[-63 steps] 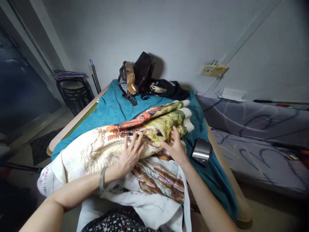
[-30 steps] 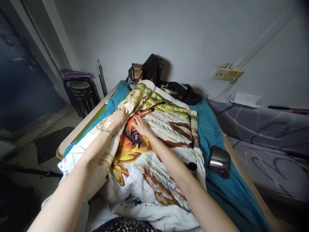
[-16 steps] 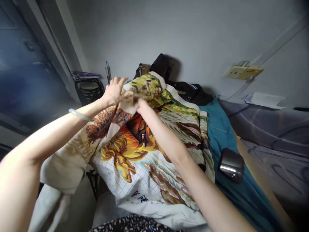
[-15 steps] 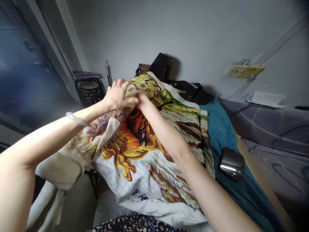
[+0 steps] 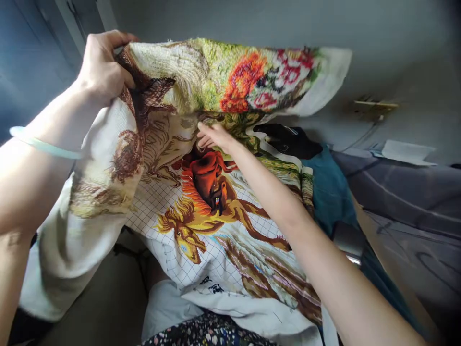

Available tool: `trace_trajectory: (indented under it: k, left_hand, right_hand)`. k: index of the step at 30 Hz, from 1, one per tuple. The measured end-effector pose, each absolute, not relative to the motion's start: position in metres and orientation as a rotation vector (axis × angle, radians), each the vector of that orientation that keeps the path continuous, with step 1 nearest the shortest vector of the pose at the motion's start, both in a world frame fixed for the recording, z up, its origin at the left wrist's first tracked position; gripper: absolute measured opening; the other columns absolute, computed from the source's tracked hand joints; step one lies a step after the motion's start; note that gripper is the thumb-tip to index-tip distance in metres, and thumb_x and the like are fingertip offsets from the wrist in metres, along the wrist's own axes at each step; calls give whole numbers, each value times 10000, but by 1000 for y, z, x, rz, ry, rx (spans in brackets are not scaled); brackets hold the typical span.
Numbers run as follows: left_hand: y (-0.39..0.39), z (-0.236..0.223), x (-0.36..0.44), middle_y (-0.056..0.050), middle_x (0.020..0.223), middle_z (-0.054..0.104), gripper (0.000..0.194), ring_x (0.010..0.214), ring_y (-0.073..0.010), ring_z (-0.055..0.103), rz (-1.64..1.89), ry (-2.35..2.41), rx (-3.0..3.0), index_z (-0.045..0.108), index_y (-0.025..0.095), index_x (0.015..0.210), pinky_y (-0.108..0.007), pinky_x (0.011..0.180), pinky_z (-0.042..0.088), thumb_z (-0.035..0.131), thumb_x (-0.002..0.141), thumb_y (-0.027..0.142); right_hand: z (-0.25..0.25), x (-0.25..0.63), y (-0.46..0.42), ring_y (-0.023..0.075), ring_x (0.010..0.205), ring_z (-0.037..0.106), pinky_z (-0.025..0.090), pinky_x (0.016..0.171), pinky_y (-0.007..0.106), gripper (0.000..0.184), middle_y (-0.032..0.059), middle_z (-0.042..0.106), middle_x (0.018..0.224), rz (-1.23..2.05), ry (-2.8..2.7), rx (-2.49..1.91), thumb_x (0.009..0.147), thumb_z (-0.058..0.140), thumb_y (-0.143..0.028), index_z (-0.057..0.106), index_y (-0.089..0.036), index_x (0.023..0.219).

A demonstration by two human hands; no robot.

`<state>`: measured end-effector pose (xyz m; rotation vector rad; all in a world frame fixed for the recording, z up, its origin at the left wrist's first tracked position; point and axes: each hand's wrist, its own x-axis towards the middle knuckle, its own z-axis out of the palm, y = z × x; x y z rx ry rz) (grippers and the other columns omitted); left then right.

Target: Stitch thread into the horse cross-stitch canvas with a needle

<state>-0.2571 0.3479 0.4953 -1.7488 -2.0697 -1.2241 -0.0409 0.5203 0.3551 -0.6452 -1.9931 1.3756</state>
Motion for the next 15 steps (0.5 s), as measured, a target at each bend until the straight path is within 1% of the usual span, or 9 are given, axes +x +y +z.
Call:
trace_trajectory:
  k: [3, 5, 7, 9, 11, 12, 13, 14, 15]
  left_hand:
    - [352, 483, -268, 1, 1135, 652, 703, 1141, -309, 602, -1415, -1883, -2108, 520, 71, 1327, -479, 932, 478, 671, 735, 420]
    - [359, 474, -274, -49, 1188, 655, 682, 1140, -277, 610, -1453, -1977, -2230, 494, 64, 1336, -455, 952, 483, 673, 782, 420]
    - [368, 469, -274, -74, 1230, 651, 665, 1125, -253, 613, -1361, -2095, -2163, 471, 93, 1353, -448, 955, 496, 677, 814, 424]
    - [375, 467, -264, -83, 1194, 661, 692, 1103, -251, 606, -1147, -2166, -1888, 433, 80, 1381, -488, 968, 484, 697, 819, 385]
    - [377, 461, -240, -113, 1230, 631, 655, 1158, -276, 566, -930, -2104, -1630, 434, 69, 1396, -526, 1024, 428, 685, 832, 286]
    - [377, 456, -224, -141, 1326, 566, 627, 1221, -301, 524, -860, -2008, -1623, 449, 87, 1396, -517, 1041, 414, 672, 829, 234]
    - [375, 449, -206, -142, 1392, 505, 600, 1280, -325, 473, -810, -1880, -1680, 455, 126, 1404, -515, 1051, 404, 643, 849, 258]
    - [373, 439, -188, -131, 1428, 461, 624, 1312, -354, 432, -742, -1788, -1737, 446, 168, 1416, -543, 1052, 390, 642, 850, 343]
    - [372, 429, -171, -128, 1478, 392, 740, 1342, -398, 381, -673, -1752, -1778, 399, 197, 1450, -592, 1058, 355, 682, 806, 425]
  right_hand:
    - [335, -41, 539, 206, 1011, 661, 533, 901, 442, 525, 71, 702, 1069, 1504, -1832, -535, 843, 572, -665, 582, -187, 1059]
    - [338, -49, 550, 218, 1141, 602, 508, 939, 479, 525, 94, 651, 1224, 1509, -1700, -397, 877, 513, -652, 581, -183, 1102]
    - [350, -59, 554, 211, 1190, 566, 477, 971, 502, 556, 101, 634, 1250, 1472, -1591, -371, 906, 434, -646, 593, -154, 1111]
    - [364, -66, 550, 185, 1184, 560, 446, 998, 509, 602, 88, 652, 1200, 1439, -1490, -439, 929, 360, -628, 605, -115, 1124]
    - [379, -69, 539, 166, 1143, 580, 459, 998, 484, 530, 72, 657, 1174, 1451, -1362, -586, 946, 405, -538, 588, -96, 1176]
    - [387, -69, 532, 171, 1116, 596, 488, 978, 465, 462, 72, 647, 1184, 1467, -1295, -673, 945, 466, -456, 563, -95, 1215]
    - [397, -68, 526, 185, 1090, 615, 525, 943, 450, 413, 78, 633, 1199, 1483, -1233, -762, 933, 517, -360, 529, -97, 1251]
    - [407, -67, 519, 206, 1072, 629, 554, 904, 444, 405, 90, 616, 1211, 1487, -1200, -817, 920, 536, -285, 494, -91, 1273]
    - [418, -66, 514, 219, 1057, 639, 569, 879, 441, 397, 95, 605, 1208, 1480, -1187, -843, 914, 532, -240, 471, -85, 1274]
